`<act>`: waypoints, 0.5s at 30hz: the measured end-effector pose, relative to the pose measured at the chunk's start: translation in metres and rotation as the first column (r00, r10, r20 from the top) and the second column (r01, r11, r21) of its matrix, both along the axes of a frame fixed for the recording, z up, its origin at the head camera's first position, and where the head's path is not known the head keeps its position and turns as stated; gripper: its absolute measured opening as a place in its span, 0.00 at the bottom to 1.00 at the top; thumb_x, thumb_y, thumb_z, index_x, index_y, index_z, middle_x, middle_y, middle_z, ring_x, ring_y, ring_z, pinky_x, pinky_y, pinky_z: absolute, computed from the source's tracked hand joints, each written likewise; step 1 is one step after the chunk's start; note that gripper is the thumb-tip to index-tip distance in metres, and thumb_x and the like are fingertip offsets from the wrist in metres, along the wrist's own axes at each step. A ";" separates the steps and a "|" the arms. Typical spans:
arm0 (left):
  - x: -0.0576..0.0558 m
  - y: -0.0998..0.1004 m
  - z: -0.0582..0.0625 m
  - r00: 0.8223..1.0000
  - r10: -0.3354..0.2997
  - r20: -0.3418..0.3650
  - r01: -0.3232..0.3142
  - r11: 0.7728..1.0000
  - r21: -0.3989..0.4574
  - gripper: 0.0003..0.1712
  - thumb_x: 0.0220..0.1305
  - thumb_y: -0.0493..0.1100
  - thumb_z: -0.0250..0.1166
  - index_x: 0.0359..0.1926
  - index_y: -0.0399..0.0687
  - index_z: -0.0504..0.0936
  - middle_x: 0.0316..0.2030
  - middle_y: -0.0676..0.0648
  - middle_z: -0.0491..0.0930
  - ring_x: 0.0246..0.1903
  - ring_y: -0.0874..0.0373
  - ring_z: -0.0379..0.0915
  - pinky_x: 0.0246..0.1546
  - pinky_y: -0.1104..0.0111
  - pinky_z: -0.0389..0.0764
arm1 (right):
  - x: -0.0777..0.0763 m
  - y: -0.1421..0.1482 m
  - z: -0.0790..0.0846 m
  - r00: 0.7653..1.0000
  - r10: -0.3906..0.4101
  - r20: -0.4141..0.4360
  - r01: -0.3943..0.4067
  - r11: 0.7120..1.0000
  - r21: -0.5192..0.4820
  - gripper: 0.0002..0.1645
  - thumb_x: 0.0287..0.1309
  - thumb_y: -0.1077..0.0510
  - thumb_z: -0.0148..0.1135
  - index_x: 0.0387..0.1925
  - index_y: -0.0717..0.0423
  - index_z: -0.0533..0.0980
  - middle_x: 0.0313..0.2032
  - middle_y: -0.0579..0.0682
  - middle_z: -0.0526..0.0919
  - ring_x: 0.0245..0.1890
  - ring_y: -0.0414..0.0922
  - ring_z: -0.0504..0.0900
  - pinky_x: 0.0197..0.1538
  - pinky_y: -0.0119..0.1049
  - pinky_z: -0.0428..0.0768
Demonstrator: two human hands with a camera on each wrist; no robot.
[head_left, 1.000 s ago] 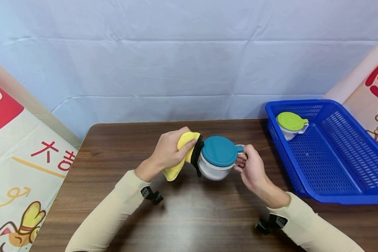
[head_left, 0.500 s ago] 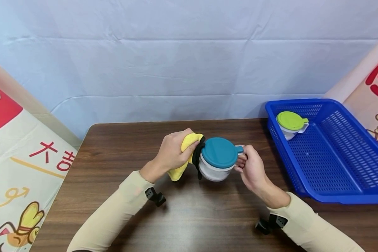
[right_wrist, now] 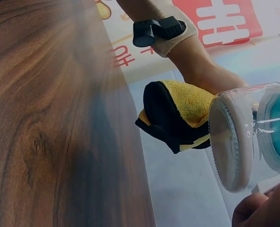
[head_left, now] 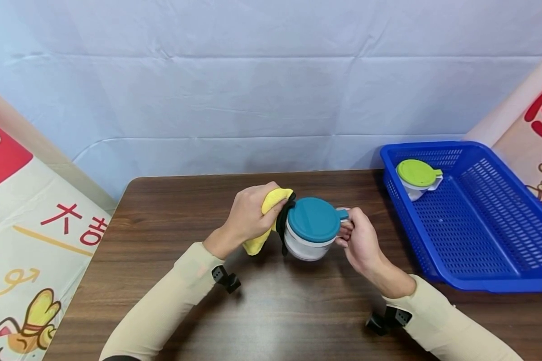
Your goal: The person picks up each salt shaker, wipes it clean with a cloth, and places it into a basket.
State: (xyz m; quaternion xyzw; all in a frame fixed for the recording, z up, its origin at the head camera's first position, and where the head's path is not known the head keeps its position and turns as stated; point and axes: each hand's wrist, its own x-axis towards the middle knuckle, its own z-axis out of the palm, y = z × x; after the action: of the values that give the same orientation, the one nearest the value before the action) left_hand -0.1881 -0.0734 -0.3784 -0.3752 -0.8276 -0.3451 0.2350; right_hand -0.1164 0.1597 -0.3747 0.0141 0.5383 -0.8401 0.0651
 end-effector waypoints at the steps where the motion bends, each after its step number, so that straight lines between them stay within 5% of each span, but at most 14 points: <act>1: 0.000 0.000 0.000 1.000 -0.002 -0.004 0.002 1.000 0.001 0.07 0.68 0.43 0.64 0.34 0.46 0.77 0.18 0.53 0.69 0.18 0.61 0.65 0.21 0.67 0.68 | 0.000 0.000 0.000 1.000 -0.003 0.002 0.003 1.000 0.001 0.17 0.62 0.64 0.30 0.17 0.49 0.52 0.18 0.42 0.48 0.22 0.43 0.41 0.26 0.35 0.42; 15: -0.006 0.003 -0.002 0.999 0.011 -0.033 -0.011 1.000 -0.018 0.08 0.68 0.45 0.63 0.34 0.47 0.78 0.19 0.53 0.70 0.19 0.62 0.67 0.22 0.68 0.70 | 0.002 -0.003 0.003 0.999 0.004 0.037 -0.005 1.000 0.022 0.17 0.63 0.64 0.30 0.17 0.49 0.51 0.19 0.42 0.48 0.23 0.44 0.41 0.26 0.34 0.44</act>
State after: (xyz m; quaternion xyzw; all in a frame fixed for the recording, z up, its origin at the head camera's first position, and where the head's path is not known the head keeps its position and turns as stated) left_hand -0.1943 -0.0708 -0.3804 -0.3782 -0.8288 -0.3303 0.2469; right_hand -0.1141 0.1565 -0.3715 0.0290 0.5463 -0.8336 0.0765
